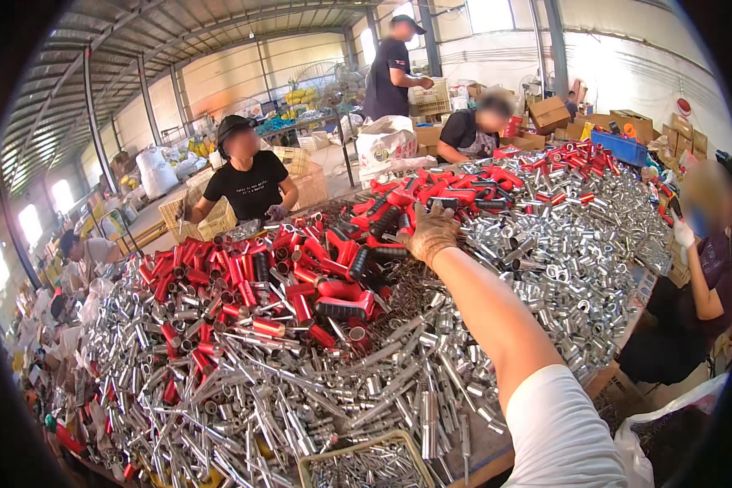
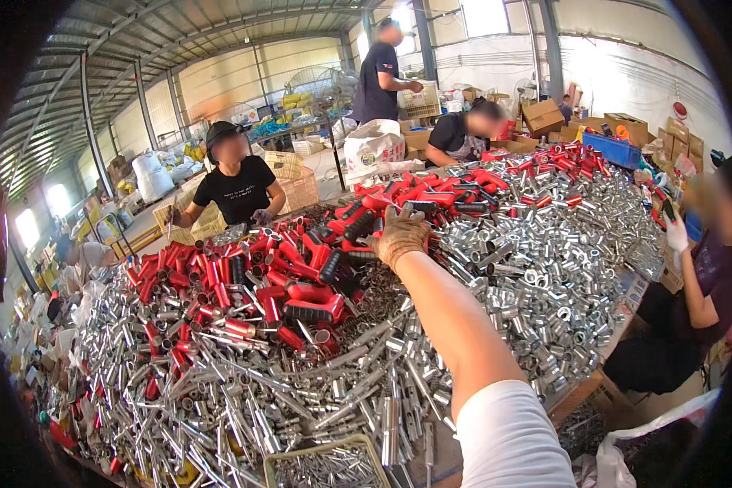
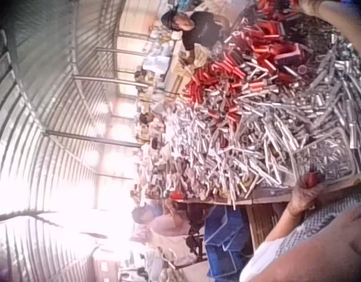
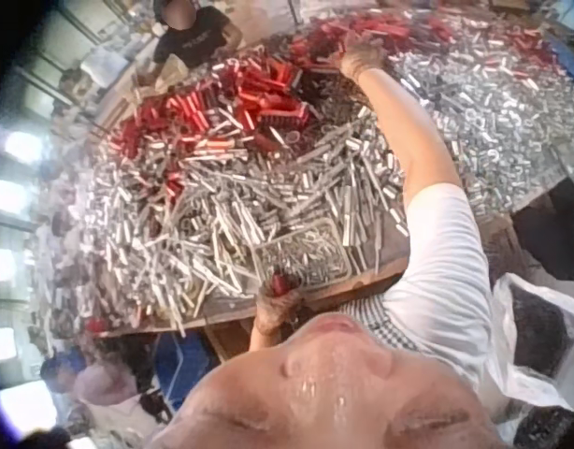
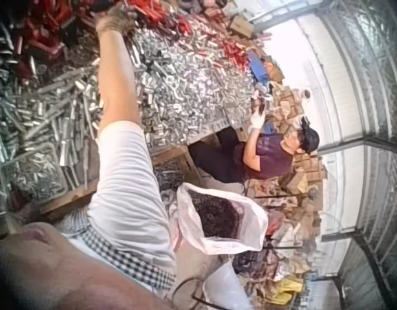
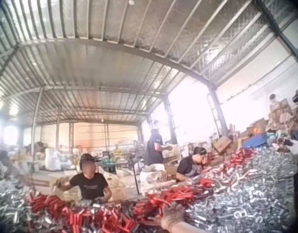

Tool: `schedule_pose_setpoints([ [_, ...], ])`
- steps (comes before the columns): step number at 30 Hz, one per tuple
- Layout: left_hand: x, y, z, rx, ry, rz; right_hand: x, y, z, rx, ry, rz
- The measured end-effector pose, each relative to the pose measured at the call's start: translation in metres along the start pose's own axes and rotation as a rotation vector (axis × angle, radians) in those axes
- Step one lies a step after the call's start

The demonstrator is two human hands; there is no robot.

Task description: The worker is assembling metal shafts into red plastic handles at a factory workstation, placing completed pieces into a bin.

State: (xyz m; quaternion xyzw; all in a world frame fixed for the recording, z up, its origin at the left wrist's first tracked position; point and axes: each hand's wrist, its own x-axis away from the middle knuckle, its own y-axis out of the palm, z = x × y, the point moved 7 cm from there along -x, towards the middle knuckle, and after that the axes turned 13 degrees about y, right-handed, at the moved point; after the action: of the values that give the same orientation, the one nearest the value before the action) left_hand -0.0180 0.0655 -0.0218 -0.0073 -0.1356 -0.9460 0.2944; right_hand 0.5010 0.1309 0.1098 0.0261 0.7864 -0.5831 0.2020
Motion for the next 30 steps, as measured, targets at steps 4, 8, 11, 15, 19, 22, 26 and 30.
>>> schedule_pose_setpoints([
  [4, -0.008, 0.000, 0.001, 0.062, -0.046, 0.003, -0.031, 0.027, 0.005, 0.085, 0.138, -0.166],
  [8, -0.007, -0.006, -0.009, 0.135, -0.164, 0.105, -0.028, 0.024, -0.002, 0.083, 0.134, -0.269],
  [11, -0.011, -0.006, -0.006, 0.123, -0.204, 0.051, -0.074, 0.048, 0.021, 0.121, 0.254, -0.227],
  [15, -0.010, -0.002, 0.008, 0.043, -0.133, 0.010, -0.051, 0.025, 0.034, 0.190, 0.323, -0.250],
  [19, -0.013, 0.005, 0.014, -0.013, -0.073, 0.018, -0.039, 0.015, 0.062, 0.008, 0.266, -0.022],
  [22, -0.011, 0.003, 0.010, -0.036, -0.039, -0.005, -0.053, 0.021, 0.070, -0.017, 0.373, -0.111],
  [26, -0.007, 0.003, 0.010, -0.067, -0.107, 0.030, -0.058, 0.039, 0.076, 0.088, 0.375, -0.076],
  [30, -0.005, -0.005, -0.001, -0.039, -0.025, 0.047, -0.030, 0.026, 0.055, 0.060, 0.241, -0.019],
])
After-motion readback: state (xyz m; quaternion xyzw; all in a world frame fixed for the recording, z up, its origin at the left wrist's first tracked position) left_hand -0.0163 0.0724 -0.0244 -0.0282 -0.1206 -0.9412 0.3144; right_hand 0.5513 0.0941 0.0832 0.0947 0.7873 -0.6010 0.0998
